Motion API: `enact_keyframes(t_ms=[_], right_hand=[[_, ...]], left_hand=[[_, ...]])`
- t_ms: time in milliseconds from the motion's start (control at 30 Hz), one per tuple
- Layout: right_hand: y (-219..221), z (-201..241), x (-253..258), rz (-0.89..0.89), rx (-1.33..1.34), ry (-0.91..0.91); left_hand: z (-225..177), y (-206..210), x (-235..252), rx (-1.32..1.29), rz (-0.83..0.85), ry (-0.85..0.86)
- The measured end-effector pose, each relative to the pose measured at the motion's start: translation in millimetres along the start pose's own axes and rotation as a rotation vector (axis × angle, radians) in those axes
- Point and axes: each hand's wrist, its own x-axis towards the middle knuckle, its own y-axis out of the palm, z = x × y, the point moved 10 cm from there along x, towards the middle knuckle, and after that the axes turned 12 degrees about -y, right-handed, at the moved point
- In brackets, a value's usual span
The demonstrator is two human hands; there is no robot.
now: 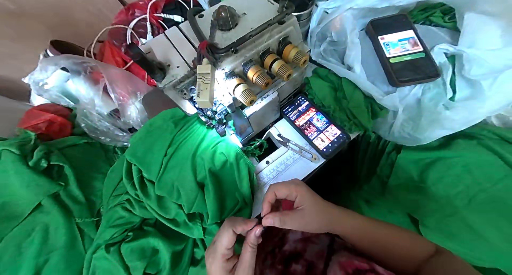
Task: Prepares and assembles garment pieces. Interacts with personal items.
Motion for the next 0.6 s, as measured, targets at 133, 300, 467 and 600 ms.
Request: enact_keyframes(t_ms=[133, 300, 467, 600], right_hand=[[0.1, 2.3, 1.2, -0.001, 0.005, -0.02], [1.2, 7.1, 4.1, 0.004, -0.017, -0.068], [0.5, 5.8, 3.2, -0.001, -0.031, -0.064], [0.3, 3.8, 2.2, -0.003, -0.025, -0.051]], left_hand=[[-0.6, -0.2, 1.1, 0.003, -0.017, 0.011], [-1.5, -4.9, 3.3, -0.063, -0.034, 0.018], [-1.8, -7.5, 3.4, -0.078, -0.054, 0.035], [-0.9, -7.4, 2.8, -0.046, -0.054, 0.048]])
